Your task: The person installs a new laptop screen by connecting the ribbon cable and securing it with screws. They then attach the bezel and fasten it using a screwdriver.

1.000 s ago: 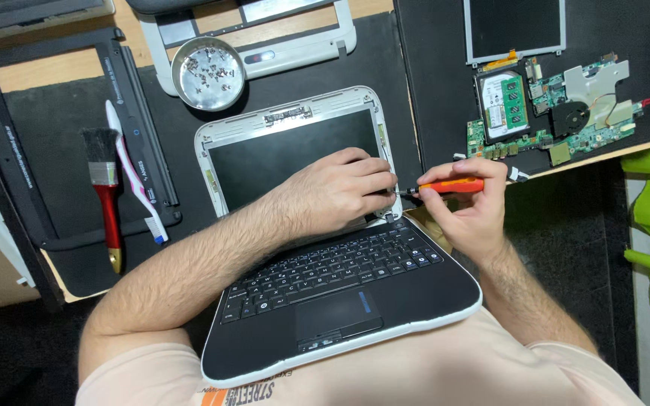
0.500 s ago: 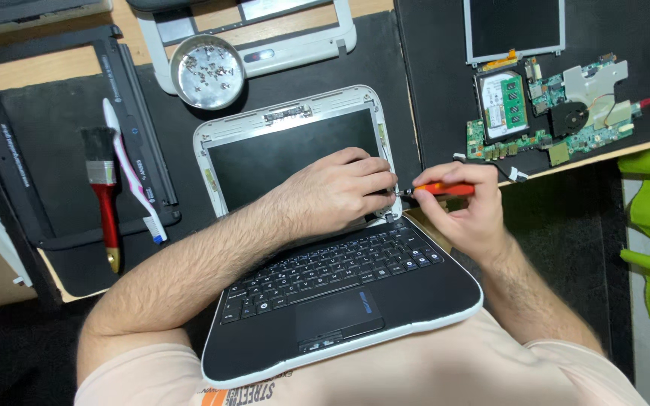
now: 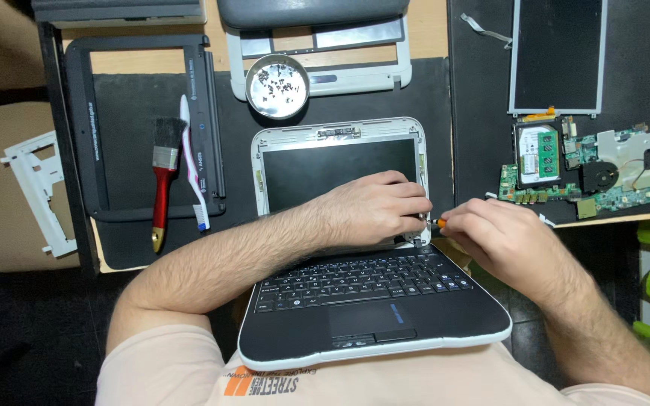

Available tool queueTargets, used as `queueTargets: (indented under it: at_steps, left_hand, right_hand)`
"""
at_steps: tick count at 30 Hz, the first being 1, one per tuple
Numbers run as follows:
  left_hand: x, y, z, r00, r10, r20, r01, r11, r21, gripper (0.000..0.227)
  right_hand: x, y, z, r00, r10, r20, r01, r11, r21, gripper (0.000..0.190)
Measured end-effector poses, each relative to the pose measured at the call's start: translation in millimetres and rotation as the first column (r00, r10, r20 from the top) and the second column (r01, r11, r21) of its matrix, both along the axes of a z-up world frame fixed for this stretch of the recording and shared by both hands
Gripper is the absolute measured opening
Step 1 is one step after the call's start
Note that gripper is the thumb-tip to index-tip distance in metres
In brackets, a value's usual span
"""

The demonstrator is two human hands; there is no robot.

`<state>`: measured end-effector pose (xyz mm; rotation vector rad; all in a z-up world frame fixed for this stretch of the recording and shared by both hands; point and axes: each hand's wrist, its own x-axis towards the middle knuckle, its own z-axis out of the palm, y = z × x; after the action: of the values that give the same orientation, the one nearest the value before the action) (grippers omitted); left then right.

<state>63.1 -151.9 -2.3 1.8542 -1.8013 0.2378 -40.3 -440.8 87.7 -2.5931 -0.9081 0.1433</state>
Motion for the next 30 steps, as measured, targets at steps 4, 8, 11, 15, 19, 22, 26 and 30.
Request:
queueTargets:
  at_steps: [4, 8, 11, 15, 19, 22, 26, 30]
  left_hand:
    - [0, 1, 1, 1.000, 0.008, -0.003, -0.008, 1.000, -0.014, 0.013]
    - [0, 0, -3, 1.000, 0.005, 0.009, -0.005, 1.000, 0.014, 0.023]
    - [0, -1, -7, 1.000, 0.004, 0.015, -0.004, 1.000, 0.001, 0.024]
    - [0, -1, -5, 1.000, -0.001, -0.004, 0.001, 1.000, -0.020, 0.020]
    - [-1, -2, -8, 1.000, 0.004, 0.003, -0.004, 1.000, -0.020, 0.019]
    - [0, -1, -8, 1.000, 0.014, 0.003, -0.013, 0.999, -0.040, 0.019]
    - [-2, -2, -13, 1.000, 0.017, 0.000, -0.017, 0.999, -0.045, 0.019]
    - [1, -2, -15, 1.000, -0.005, -0.015, 0.004, 0.998, -0.067, 0.020]
  right_hand:
    - [3, 11, 13, 0.988, 0.012, 0.154, 0.014, 0.986, -0.166, 0.025]
    - [8, 12, 29, 0.997, 0.037, 0.074, -0.005, 0.919, -0.393, 0.024]
    - [11, 11, 31, 0.991, 0.118, 0.063, -0.068, 0.851, -0.521, 0.024]
    - [8, 23, 32, 0.958, 0.202, 0.205, -0.044, 0.807, -0.589, 0.047]
    - [15, 27, 38, 0.959, 0.197, 0.203, -0.034, 0.792, -0.609, 0.043]
    - [20, 23, 38, 0.948, 0.283, 0.145, -0.136, 0.775, -0.617, 0.022]
    - [18, 14, 25, 0.963, 0.269, 0.032, -0.203, 0.794, -0.572, 0.017]
    - [20, 16, 23, 0.992, 0.127, 0.014, -0.098, 0.825, -0.556, 0.043]
